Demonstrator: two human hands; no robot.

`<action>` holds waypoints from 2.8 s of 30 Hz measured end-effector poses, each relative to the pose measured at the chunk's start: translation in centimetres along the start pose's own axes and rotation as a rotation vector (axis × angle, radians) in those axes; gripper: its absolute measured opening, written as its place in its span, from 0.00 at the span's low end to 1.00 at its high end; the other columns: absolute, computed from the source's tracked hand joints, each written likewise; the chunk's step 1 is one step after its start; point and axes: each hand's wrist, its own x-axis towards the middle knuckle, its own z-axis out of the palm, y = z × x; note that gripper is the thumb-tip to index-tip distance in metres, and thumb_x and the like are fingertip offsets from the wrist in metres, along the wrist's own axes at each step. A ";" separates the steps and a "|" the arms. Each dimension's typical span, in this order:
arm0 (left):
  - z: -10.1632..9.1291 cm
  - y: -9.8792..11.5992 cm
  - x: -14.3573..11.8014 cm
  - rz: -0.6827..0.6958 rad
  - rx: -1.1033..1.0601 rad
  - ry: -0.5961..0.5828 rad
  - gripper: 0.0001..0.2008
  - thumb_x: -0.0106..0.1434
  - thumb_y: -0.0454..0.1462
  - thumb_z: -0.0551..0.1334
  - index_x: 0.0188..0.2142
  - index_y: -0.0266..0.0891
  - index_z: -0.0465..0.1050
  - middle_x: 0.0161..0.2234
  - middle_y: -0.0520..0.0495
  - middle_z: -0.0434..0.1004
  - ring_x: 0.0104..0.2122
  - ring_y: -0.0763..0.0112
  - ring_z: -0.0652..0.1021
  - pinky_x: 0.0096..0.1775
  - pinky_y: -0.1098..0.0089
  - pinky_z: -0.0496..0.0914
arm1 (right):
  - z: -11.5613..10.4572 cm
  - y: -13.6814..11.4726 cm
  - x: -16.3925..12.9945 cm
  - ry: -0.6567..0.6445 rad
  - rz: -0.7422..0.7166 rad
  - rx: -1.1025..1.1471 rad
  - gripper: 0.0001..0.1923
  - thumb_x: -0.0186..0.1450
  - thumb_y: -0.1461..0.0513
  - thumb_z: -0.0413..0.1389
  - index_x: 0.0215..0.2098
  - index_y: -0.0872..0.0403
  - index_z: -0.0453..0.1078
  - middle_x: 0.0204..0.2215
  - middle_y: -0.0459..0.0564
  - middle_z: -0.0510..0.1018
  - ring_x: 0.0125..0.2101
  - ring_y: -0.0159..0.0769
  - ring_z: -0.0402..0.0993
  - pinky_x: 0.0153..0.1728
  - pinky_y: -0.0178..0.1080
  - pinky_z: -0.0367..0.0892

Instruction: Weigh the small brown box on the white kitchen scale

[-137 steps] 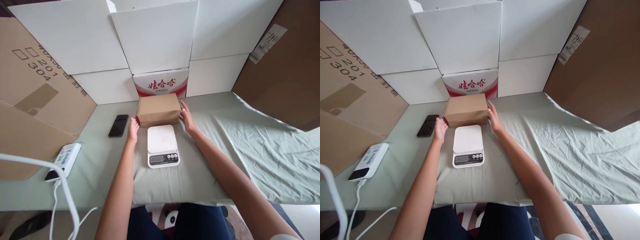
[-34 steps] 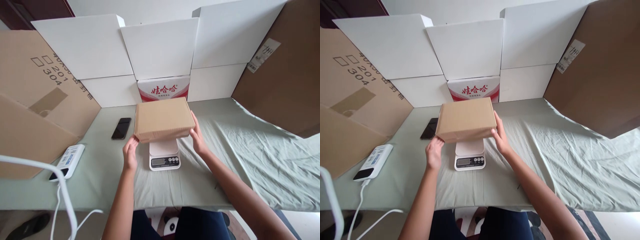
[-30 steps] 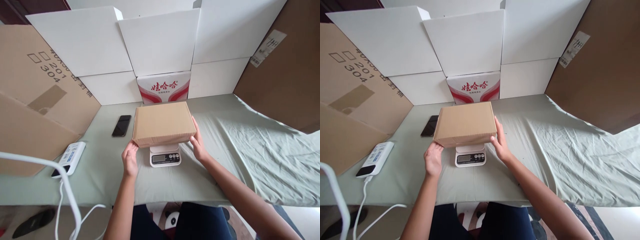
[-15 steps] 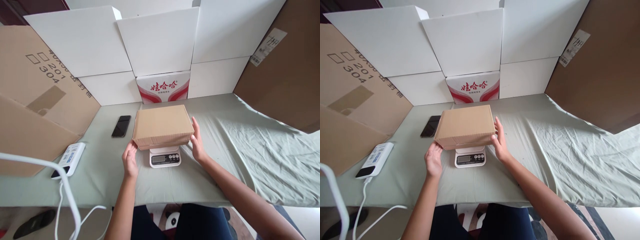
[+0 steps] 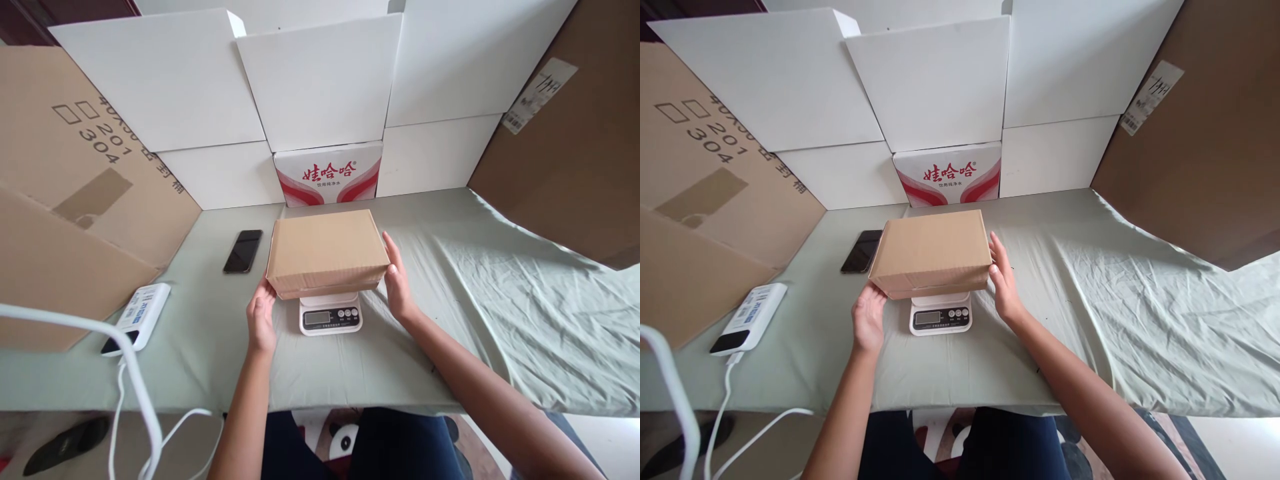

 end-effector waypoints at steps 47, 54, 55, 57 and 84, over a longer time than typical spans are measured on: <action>5.4 -5.5 12.8 -0.208 -0.002 -0.058 0.40 0.58 0.69 0.62 0.51 0.39 0.82 0.58 0.31 0.80 0.62 0.48 0.77 0.60 0.55 0.72 | 1.3 4.2 9.7 0.077 0.062 -0.013 0.37 0.71 0.37 0.48 0.72 0.41 0.60 0.73 0.46 0.65 0.74 0.47 0.56 0.73 0.57 0.55; 3.7 -0.7 7.4 0.038 -0.007 -0.047 0.42 0.57 0.71 0.60 0.52 0.39 0.82 0.55 0.34 0.83 0.61 0.47 0.78 0.60 0.55 0.71 | 1.1 -1.6 6.6 0.052 -0.164 -0.027 0.34 0.74 0.38 0.46 0.72 0.40 0.60 0.74 0.44 0.63 0.75 0.50 0.56 0.75 0.57 0.54; 3.0 -0.3 5.8 0.034 0.003 -0.042 0.41 0.58 0.70 0.60 0.51 0.39 0.82 0.53 0.34 0.83 0.60 0.47 0.79 0.59 0.55 0.72 | 0.9 -2.0 5.3 0.040 -0.167 -0.044 0.33 0.74 0.38 0.47 0.72 0.39 0.60 0.74 0.44 0.63 0.74 0.51 0.56 0.75 0.57 0.54; 1.8 0.1 2.9 0.022 0.036 -0.030 0.40 0.59 0.69 0.60 0.50 0.38 0.83 0.51 0.33 0.84 0.58 0.46 0.80 0.58 0.54 0.73 | 0.7 -2.2 2.5 0.040 -0.125 -0.063 0.33 0.74 0.39 0.46 0.73 0.39 0.59 0.74 0.45 0.62 0.75 0.53 0.55 0.75 0.58 0.54; 1.6 0.8 2.5 0.036 0.049 0.000 0.39 0.59 0.68 0.61 0.51 0.40 0.82 0.51 0.35 0.83 0.57 0.48 0.80 0.56 0.56 0.73 | 1.7 -3.5 1.3 0.080 -0.100 -0.037 0.35 0.74 0.36 0.41 0.74 0.37 0.57 0.74 0.44 0.63 0.75 0.54 0.56 0.75 0.61 0.54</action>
